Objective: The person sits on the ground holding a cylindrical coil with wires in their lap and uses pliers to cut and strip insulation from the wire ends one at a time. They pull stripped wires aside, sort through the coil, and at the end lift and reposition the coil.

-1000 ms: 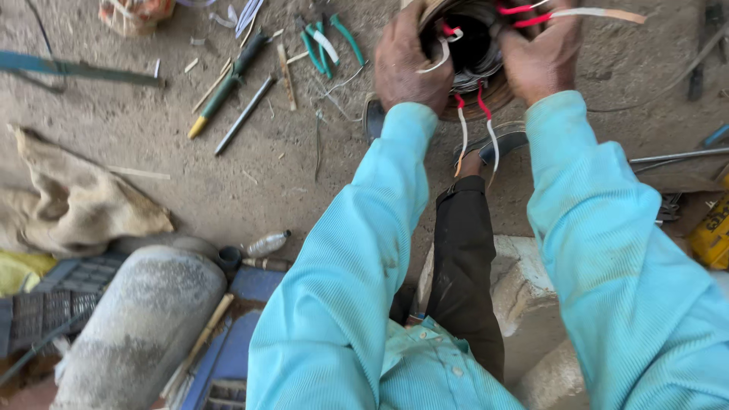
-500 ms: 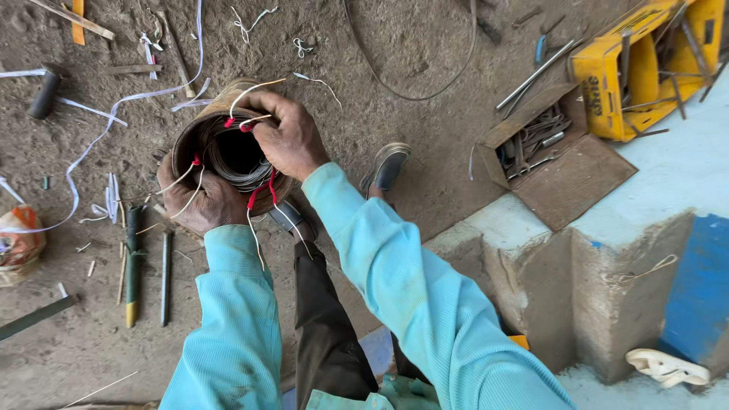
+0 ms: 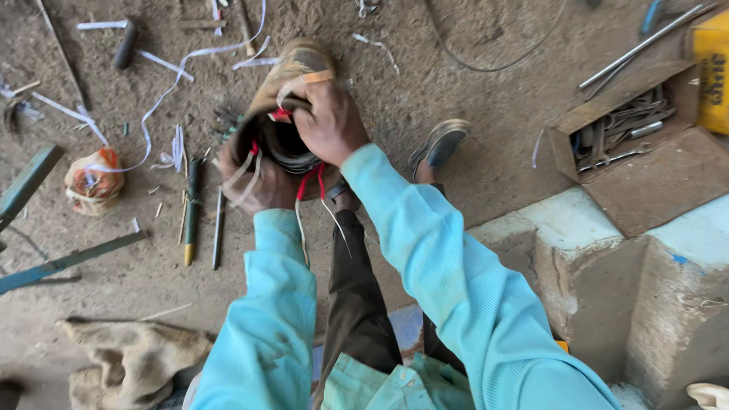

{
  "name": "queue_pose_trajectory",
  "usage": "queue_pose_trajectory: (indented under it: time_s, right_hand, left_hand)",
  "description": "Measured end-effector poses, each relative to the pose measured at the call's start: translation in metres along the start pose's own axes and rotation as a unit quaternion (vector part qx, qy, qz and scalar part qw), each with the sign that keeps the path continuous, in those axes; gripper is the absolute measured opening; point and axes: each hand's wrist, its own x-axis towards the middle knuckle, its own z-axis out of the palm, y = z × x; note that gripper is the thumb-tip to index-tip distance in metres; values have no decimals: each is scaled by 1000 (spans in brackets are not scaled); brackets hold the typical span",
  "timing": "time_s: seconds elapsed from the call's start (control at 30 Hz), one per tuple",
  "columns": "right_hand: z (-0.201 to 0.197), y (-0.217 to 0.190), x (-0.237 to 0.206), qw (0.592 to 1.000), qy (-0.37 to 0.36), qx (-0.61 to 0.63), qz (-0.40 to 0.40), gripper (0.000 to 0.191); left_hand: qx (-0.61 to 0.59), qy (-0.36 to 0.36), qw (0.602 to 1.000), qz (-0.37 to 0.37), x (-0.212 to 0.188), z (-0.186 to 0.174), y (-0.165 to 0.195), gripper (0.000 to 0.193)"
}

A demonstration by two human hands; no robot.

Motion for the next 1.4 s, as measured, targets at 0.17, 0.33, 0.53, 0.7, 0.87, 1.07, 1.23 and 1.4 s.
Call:
queue_pose_trajectory:
  time_s: [0.17,0.33,0.53,0.7,0.87,1.07,1.23,1.4]
  right_hand:
    - [-1,11,-68,996,25,79,13,34]
    - [10,23,-128,957,152,224,108,34]
    - [30,32,-186,847,256,404,230,62]
    - [59,28,-209,651,278,545,448,42]
    - [85,18,-209,578,233,650,435,49]
    - [88,11,-212,548,201,711,392,64]
    - [58,25,-207,537,215,717,390,51]
    - [10,34,-195,627,276,624,377,37]
  left_hand:
    - [-173,-47,979,-100,-37,-22,-3,35]
    - [190,-254,938,142,-28,-45,1,47]
    - [316,-495,734,341,-6,-12,20,46]
    - [301,-641,541,455,-29,45,43,24]
    - [337,-680,455,466,-58,68,51,15]
    - [332,-672,521,407,-72,79,56,20]
    - [347,-750,395,401,-102,116,74,18]
    - [214,-711,546,388,-107,180,111,37]
